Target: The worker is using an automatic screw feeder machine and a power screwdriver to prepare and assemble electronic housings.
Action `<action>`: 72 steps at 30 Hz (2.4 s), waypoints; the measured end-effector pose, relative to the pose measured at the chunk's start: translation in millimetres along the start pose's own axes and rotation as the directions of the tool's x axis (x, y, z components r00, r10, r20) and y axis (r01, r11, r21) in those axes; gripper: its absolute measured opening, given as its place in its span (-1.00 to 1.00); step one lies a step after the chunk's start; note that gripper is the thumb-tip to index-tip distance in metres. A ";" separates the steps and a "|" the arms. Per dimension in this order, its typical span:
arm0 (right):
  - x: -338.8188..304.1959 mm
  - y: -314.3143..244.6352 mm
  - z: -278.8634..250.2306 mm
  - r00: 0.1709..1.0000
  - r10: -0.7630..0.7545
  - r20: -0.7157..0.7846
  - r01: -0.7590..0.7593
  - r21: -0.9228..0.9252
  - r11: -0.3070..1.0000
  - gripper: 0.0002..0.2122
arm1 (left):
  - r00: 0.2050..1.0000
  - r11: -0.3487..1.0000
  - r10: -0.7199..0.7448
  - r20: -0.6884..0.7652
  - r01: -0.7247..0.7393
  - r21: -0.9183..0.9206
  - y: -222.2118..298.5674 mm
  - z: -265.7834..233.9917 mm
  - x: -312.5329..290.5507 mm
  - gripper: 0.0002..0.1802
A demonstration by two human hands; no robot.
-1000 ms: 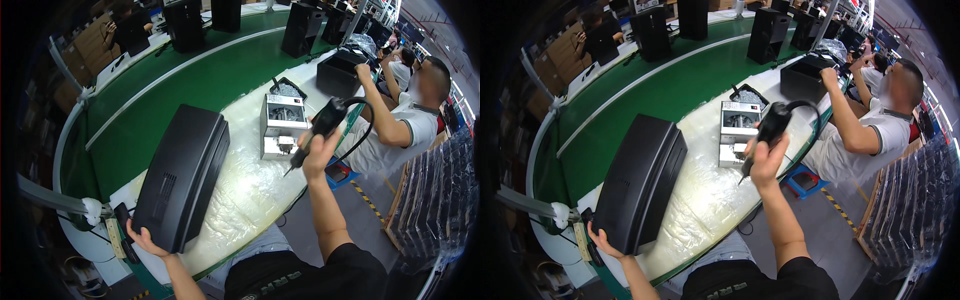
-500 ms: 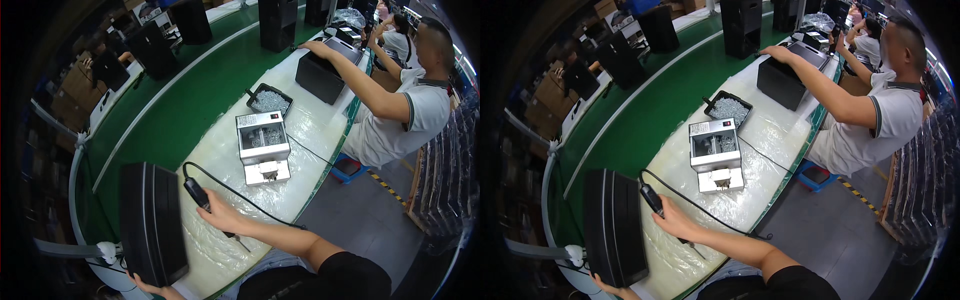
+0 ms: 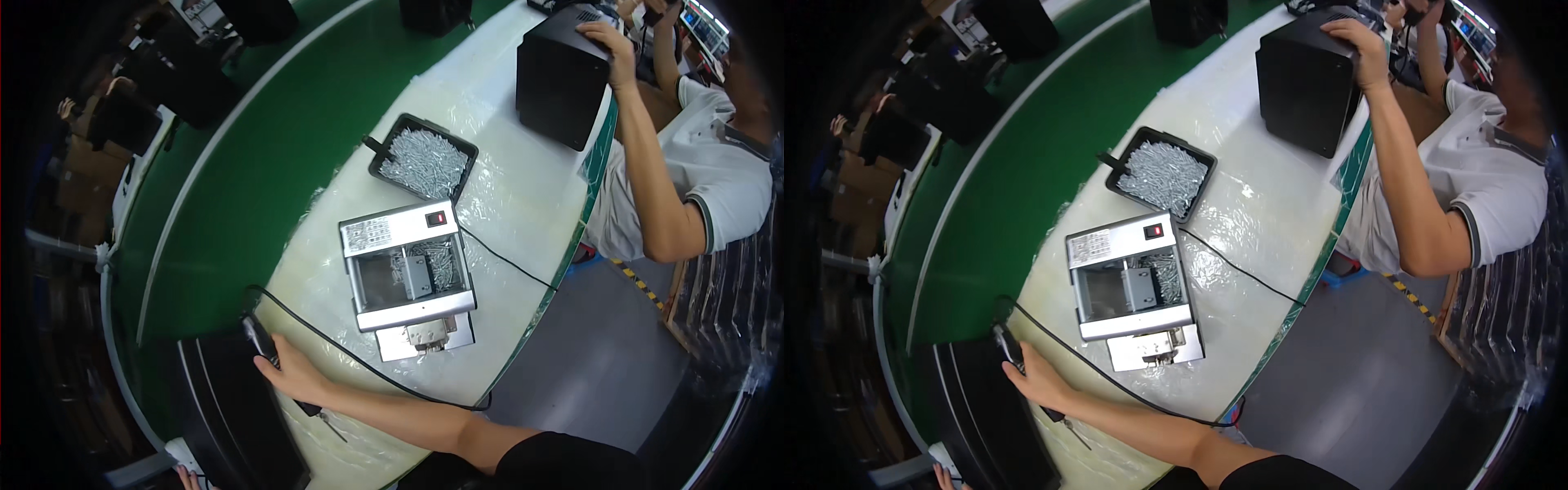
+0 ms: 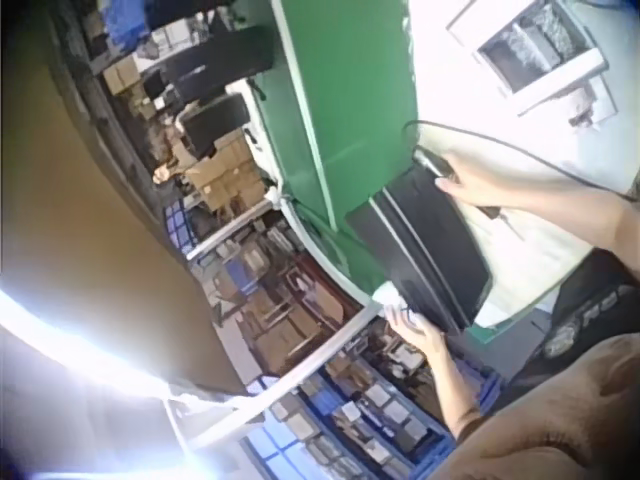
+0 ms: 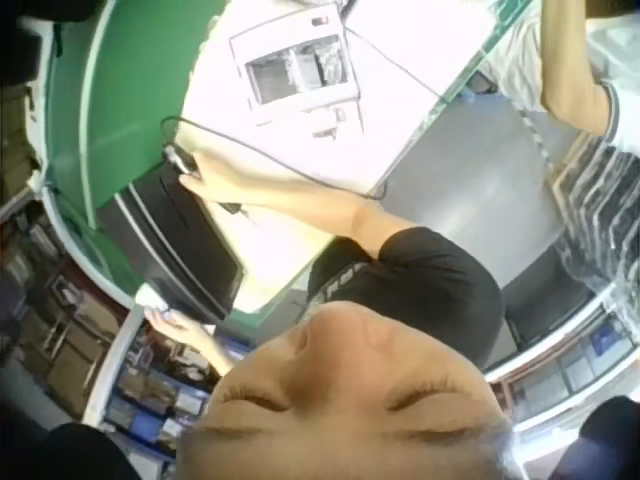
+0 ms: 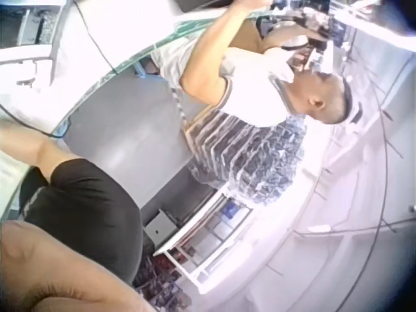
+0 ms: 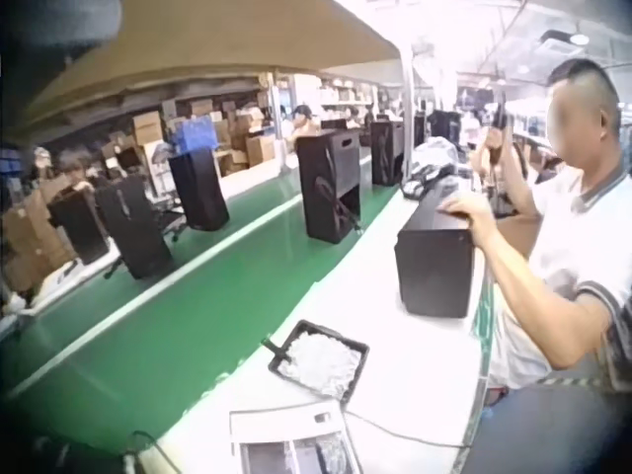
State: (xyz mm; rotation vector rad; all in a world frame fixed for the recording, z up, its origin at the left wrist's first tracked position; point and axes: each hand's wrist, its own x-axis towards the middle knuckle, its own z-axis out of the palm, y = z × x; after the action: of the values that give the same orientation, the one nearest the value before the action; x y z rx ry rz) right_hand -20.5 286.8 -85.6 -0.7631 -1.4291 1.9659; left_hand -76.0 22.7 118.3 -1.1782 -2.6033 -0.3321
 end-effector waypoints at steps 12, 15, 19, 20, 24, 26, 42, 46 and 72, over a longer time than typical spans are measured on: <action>16.9 -7.3 -11.4 0.989 0.038 -0.142 -0.013 0.174 0.985 -0.44 | 0.935 0.993 0.071 0.346 -0.033 -0.117 12.1 28.3 36.1 -0.23; 14.0 -8.3 -6.5 0.976 0.034 -0.214 -0.004 0.136 0.991 -0.46 | 0.931 0.990 0.104 0.351 -0.064 -0.125 24.4 32.2 42.8 -0.20; 13.5 5.5 2.5 0.930 -0.143 -0.339 0.099 -0.145 0.985 -0.48 | 0.924 0.995 0.084 0.374 -0.059 -0.078 22.4 31.4 39.8 -0.19; 13.1 10.4 7.7 0.921 -0.147 -0.361 0.093 -0.165 0.982 -0.49 | 0.922 0.995 0.093 0.376 -0.069 -0.078 22.7 30.9 40.5 -0.19; 13.7 15.1 13.0 0.894 -0.180 -0.410 0.096 -0.217 0.971 -0.50 | 0.921 0.993 0.104 0.375 -0.078 -0.085 16.9 31.6 38.7 -0.19; 13.7 13.9 12.8 0.889 -0.189 -0.417 0.102 -0.224 0.969 -0.50 | 0.922 0.994 0.099 0.375 -0.073 -0.083 15.1 30.5 37.3 -0.18; 10.7 19.0 22.1 0.895 -0.171 -0.412 0.045 -0.298 0.953 -0.50 | 0.923 0.996 0.072 0.377 -0.050 -0.069 26.2 27.7 40.7 -0.16; 8.6 13.2 16.0 0.929 -0.143 -0.341 0.034 -0.306 0.951 -0.49 | 0.924 0.997 0.069 0.377 -0.046 -0.069 25.4 24.7 39.5 -0.19; 7.5 -15.8 -26.7 0.941 -0.333 -0.061 0.178 -0.748 0.639 -0.38 | 0.971 0.999 0.047 0.235 -0.040 -0.033 -16.6 27.5 18.5 -0.45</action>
State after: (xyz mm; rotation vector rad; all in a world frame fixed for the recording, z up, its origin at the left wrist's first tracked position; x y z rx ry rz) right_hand -3.9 313.0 -78.2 -0.9810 -2.0923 1.0058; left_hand -104.3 33.5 97.0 -1.3579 -2.7756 -0.2331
